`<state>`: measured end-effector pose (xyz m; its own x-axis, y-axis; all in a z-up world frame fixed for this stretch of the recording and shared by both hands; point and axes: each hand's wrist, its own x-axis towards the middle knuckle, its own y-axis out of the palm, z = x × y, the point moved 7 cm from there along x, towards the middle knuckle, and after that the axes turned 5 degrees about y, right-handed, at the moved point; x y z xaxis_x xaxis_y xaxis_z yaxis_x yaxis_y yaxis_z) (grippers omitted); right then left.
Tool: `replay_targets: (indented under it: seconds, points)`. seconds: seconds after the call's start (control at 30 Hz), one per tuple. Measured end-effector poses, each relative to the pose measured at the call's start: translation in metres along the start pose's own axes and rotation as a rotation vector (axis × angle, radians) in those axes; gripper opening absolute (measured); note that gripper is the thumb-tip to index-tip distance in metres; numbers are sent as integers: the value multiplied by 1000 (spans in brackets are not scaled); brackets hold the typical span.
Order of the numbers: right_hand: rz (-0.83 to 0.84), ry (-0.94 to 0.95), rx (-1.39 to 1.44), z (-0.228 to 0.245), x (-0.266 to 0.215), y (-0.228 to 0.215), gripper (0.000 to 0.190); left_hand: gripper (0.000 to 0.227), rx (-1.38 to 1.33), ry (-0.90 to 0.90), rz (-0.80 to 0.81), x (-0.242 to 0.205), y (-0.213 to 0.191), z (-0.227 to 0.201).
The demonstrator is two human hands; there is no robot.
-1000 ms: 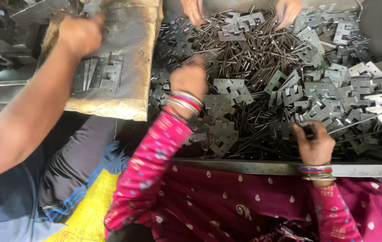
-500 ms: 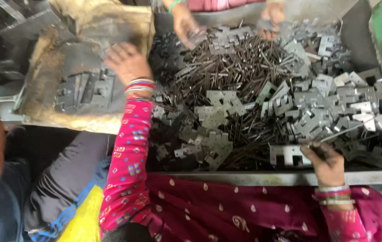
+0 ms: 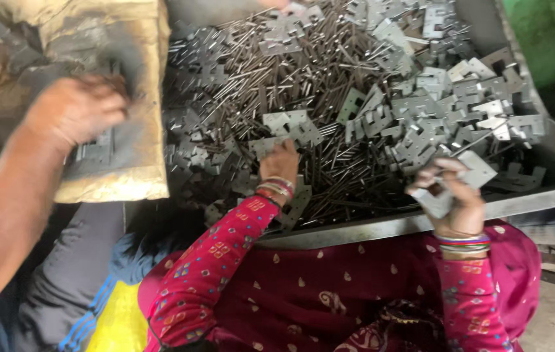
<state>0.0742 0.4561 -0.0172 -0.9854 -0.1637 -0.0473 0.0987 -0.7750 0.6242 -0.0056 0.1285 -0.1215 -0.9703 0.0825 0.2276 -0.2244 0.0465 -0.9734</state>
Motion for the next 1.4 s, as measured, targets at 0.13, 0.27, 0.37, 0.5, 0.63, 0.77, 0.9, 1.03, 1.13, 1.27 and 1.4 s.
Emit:
replay_targets:
  seconds: [0.13, 0.27, 0.37, 0.5, 0.63, 0.77, 0.9, 1.03, 1.13, 1.27, 1.4]
  points:
    - [-139, -168, -1031, -27, 21, 3, 31, 36, -112, -94, 56, 0, 13, 18]
    - [-211, -86, -2011, -86, 51, 0, 30, 50, -372, -72, 56, 2, 4, 28]
    - [-124, -14, -2065, -110, 63, -11, 31, 38, -562, -42, 77, 8, -10, 28]
    - [-151, -307, -1508, -78, 52, -26, 30, 28, -1029, 47, 142, 17, -40, 25]
    - [-302, -221, -585, -41, 43, -60, 24, 16, -1686, 8, 166, 20, -74, 21]
    - [-258, 279, 49, -64, 36, -48, 23, 15, -1679, -283, 288, 0, -75, 2]
    - [-306, 533, 11, -116, 29, 0, 33, 34, -1247, 60, 120, -23, -97, -49]
    - [-151, 305, -294, -143, 34, 44, 52, 45, -870, 162, 174, -54, -92, -80]
    - [-75, 280, -624, -143, 42, 31, 60, 36, -842, -9, 143, -50, -84, -54]
    - [-388, 111, -1943, -92, 84, -42, 47, 39, -880, 64, 9, -33, -91, -38]
    - [-423, -225, -2251, -57, 116, -89, 41, 37, -856, 113, -24, -31, -98, -45]
